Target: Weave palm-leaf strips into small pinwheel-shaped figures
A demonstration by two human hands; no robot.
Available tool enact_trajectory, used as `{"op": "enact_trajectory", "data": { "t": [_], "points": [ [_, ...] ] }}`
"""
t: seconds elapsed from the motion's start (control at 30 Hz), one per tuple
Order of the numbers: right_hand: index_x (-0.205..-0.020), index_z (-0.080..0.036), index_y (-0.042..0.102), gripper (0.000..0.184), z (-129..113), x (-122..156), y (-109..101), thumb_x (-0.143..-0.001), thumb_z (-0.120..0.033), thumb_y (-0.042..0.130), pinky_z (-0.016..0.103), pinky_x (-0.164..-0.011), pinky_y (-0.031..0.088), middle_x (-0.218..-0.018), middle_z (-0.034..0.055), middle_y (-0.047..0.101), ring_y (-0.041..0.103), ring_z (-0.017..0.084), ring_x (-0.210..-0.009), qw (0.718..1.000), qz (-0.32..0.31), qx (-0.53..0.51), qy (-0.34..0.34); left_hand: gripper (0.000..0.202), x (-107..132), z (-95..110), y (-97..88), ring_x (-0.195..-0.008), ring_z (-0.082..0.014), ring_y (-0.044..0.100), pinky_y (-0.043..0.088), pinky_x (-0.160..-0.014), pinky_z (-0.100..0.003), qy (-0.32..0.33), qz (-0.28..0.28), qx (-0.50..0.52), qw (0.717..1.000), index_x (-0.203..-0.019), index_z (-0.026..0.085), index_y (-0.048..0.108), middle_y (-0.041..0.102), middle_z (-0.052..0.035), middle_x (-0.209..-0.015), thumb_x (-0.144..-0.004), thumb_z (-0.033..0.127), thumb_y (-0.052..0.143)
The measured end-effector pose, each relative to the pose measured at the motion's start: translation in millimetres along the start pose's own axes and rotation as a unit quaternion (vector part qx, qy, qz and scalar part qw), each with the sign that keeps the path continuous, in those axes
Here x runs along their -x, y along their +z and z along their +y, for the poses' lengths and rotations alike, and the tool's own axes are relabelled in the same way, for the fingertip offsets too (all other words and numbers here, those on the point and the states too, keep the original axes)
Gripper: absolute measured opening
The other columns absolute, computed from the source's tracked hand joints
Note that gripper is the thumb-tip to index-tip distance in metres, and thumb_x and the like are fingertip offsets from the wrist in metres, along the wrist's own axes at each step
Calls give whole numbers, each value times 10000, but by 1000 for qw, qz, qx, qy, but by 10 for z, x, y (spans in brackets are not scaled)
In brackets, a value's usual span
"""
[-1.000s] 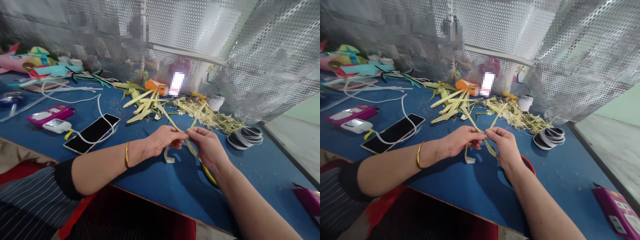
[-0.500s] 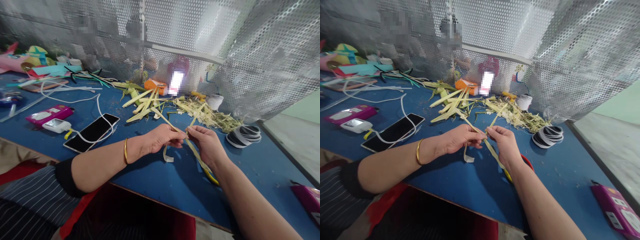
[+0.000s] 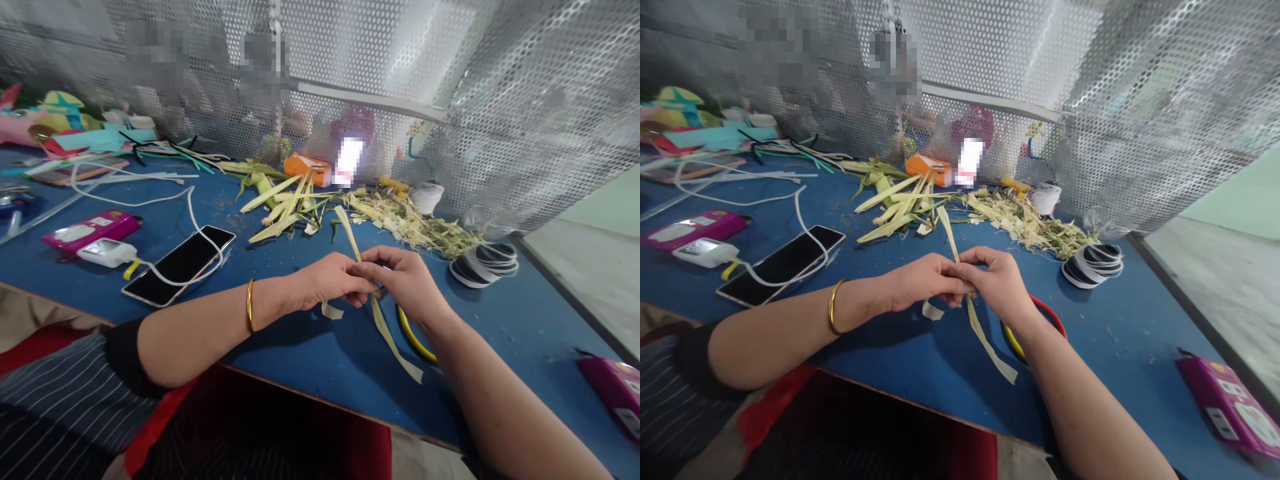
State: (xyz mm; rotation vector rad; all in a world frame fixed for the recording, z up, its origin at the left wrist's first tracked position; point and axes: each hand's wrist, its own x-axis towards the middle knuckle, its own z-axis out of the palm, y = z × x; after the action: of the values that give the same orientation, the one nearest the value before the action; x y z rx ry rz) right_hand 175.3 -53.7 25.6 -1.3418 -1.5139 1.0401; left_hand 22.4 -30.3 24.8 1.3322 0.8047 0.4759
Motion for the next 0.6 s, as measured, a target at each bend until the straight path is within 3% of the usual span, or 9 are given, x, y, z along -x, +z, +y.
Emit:
{"op": "enact_trajectory", "data": {
  "t": [0.17, 0.37, 0.6],
  "points": [
    [-641, -175, 616, 276, 17, 8, 50, -655, -413, 754, 224, -416, 346, -549, -31, 554, 453, 96, -472, 996, 40, -77, 27, 127, 6, -13, 33, -503, -92, 567, 487, -601, -243, -31, 19, 3, 999, -599, 129, 702, 613, -13, -523, -724, 149, 685],
    [-615, -173, 590, 253, 18, 19, 94, -656, -378, 734, 231, -475, 326, -557, -38, 520, 421, 96, -524, 992, 102, -71, -5, 108, 13, -3, -1, -509, -101, 584, 484, -576, -229, -8, -10, -5, 1000, -587, 159, 728, 634, -22, -519, -691, 185, 723],
    [-628, -184, 579, 221, 97, 3, 137, -710, -357, 689, 253, -540, 362, -587, -35, 527, 443, 109, -555, 991, 125, -32, -32, 106, 28, -23, 2, -505, -108, 594, 469, -548, -222, -9, -34, -6, 999, -598, 166, 741, 644, -27, -521, -699, 181, 711]
  ]
}}
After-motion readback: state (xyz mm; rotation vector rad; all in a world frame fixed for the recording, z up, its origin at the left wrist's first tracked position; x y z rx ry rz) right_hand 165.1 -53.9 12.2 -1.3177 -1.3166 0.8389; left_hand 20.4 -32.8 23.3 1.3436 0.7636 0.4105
